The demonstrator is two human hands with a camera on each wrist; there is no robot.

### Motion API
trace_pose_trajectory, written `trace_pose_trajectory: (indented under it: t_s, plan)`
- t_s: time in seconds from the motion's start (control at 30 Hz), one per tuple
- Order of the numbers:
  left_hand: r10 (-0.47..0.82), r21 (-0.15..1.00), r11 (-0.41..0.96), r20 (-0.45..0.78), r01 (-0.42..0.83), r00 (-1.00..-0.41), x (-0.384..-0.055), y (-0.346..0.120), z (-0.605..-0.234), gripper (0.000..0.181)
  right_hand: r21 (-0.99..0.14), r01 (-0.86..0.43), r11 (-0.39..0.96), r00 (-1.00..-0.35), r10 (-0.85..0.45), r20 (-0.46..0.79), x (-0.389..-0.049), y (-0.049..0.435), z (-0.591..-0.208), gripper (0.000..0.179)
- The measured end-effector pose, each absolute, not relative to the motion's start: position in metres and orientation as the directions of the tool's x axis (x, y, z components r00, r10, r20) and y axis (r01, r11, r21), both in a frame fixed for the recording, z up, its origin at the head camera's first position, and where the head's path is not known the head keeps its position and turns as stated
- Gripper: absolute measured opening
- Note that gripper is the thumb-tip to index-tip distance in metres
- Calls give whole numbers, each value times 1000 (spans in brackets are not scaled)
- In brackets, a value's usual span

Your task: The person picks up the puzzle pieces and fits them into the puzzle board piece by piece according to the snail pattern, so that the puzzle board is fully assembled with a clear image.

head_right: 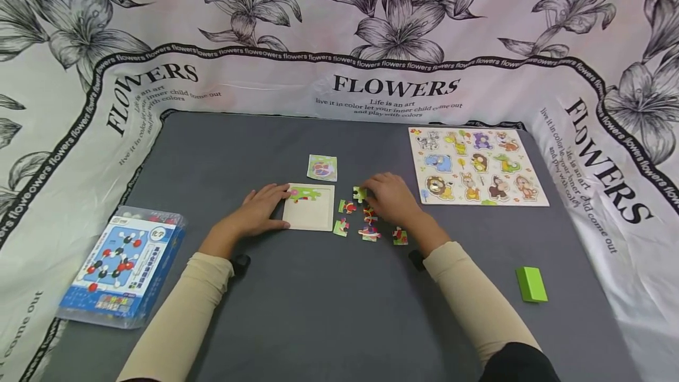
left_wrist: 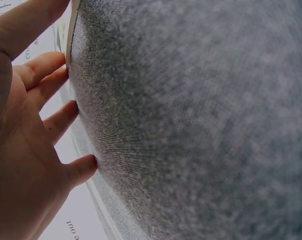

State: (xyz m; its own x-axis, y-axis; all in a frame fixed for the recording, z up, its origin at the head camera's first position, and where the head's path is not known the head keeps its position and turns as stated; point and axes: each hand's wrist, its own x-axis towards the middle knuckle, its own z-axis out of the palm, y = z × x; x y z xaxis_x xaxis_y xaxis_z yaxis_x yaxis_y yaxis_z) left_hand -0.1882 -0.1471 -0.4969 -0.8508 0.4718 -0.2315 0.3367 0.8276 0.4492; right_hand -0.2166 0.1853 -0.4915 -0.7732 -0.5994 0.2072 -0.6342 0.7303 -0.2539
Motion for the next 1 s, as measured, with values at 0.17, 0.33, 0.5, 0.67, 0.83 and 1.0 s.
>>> trace_pose_trajectory:
  t_s: [0.17, 0.33, 0.5, 0.67, 0.83, 1.0]
  plan:
    - [467, 443, 831, -229, 336, -854, -190, -145, -501, 74, -250, -659, 710, -752, -630, 194, -215, 159, -493, 24]
    - [463, 440, 836, -246, 328, -851, -190, -143, -500, 73, -234, -684, 691, -730, -653, 204, -216, 138, -498, 23]
    - [464, 438, 838, -257, 326, -848, -189, -142, -500, 73, -201, -670, 714, -742, -645, 182, -216, 125, -501, 23]
    - [466, 440, 836, -255, 327, -847, -189, -141, -500, 73, -184, -643, 744, -766, -628, 139, -215, 119, -502, 22]
    - [460, 439, 838, -252, 323, -851, -189, -142, -499, 73, -186, -646, 740, -763, -631, 142, -216, 116, -501, 22]
    - [453, 429, 844, -250, 322, -856, -190, -145, -498, 72, -189, -647, 739, -762, -632, 142, -217, 111, -500, 22]
